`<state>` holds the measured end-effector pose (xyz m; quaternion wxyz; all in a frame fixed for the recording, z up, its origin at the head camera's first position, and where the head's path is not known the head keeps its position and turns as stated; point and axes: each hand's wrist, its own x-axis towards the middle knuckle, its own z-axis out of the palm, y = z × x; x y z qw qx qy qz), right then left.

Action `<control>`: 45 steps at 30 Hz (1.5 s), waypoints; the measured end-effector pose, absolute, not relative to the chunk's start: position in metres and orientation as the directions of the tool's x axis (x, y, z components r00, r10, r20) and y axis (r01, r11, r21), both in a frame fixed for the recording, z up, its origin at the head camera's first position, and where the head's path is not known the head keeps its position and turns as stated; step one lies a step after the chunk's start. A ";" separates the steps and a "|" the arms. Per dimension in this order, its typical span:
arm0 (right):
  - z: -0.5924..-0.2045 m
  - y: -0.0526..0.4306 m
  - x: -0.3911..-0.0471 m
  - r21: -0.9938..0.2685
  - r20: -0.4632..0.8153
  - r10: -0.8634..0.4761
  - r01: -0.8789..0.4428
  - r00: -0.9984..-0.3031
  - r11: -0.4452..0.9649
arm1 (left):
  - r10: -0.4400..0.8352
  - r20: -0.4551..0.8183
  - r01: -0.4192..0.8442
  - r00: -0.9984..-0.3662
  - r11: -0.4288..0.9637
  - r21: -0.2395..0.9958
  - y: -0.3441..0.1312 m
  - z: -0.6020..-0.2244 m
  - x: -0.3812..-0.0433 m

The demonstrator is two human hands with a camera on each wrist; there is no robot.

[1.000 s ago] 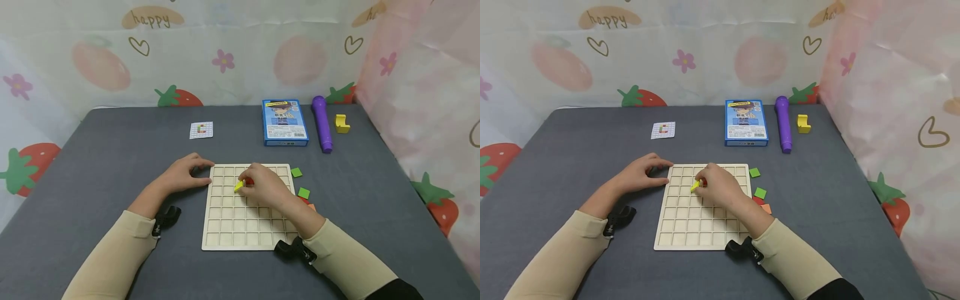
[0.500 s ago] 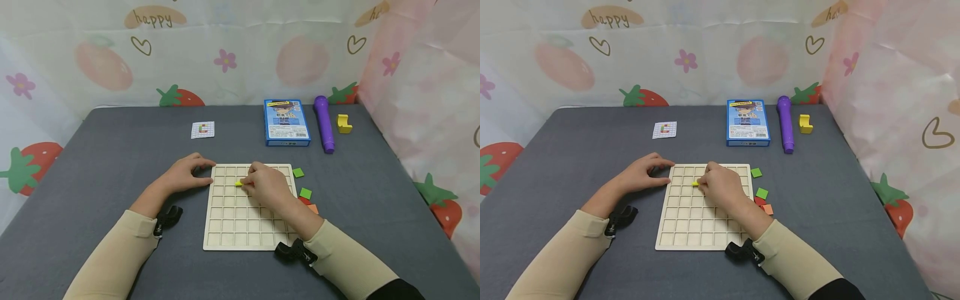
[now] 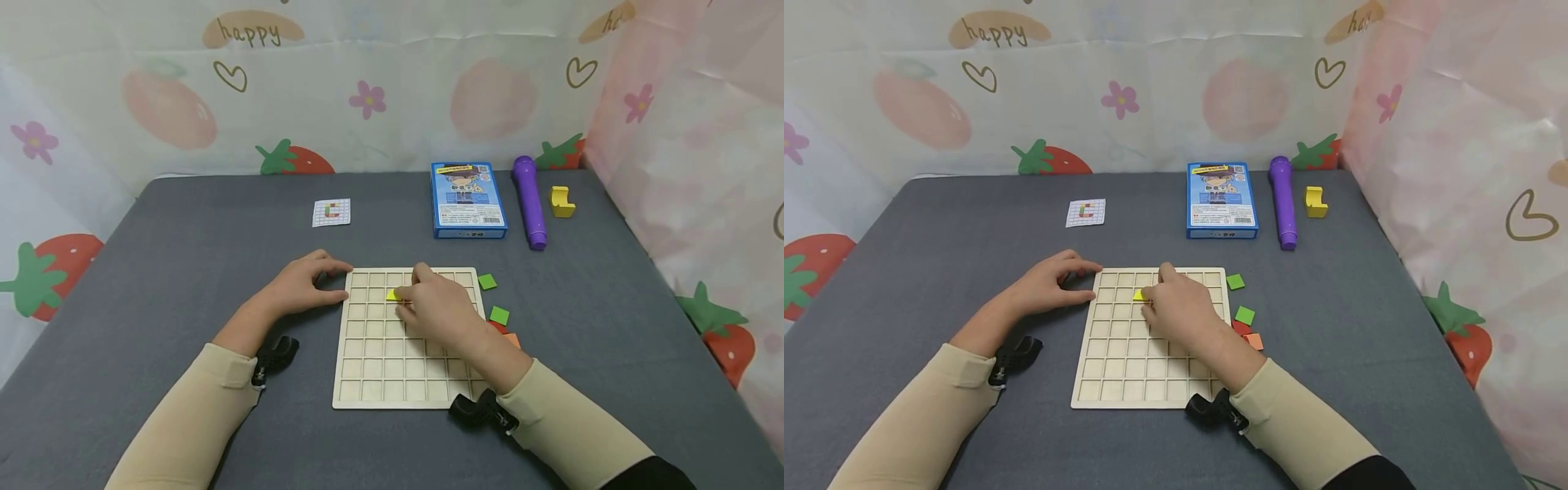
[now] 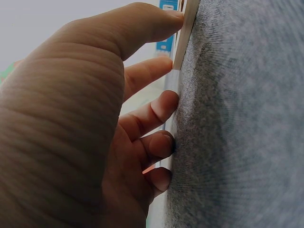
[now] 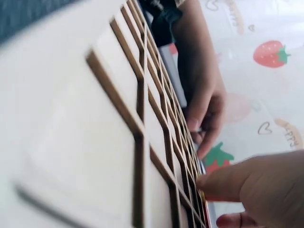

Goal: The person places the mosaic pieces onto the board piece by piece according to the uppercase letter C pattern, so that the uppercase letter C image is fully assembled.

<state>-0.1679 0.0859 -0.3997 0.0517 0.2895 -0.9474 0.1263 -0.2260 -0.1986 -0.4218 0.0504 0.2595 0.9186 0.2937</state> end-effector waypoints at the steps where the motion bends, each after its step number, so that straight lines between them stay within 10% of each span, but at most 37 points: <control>1: -0.398 0.087 -0.168 -0.215 0.154 -0.537 -0.558 -0.830 0.801 | 0.508 0.058 0.447 -0.860 0.692 0.566 -0.199 -0.422 -0.226; 19: -0.397 0.095 -0.178 -0.232 0.099 -0.657 -0.659 -0.748 0.715 | 0.506 0.062 0.446 -0.861 0.691 0.569 -0.198 -0.422 -0.226; 29: -0.361 0.124 -0.185 -0.524 0.056 -0.465 -0.422 -0.884 0.740 | 0.512 0.065 0.451 -0.856 0.681 0.577 -0.199 -0.423 -0.226; 45: -0.358 0.198 -0.218 -0.498 -0.269 -0.320 -0.152 -0.909 0.853 | 0.515 0.053 0.449 -0.855 0.686 0.573 -0.199 -0.421 -0.226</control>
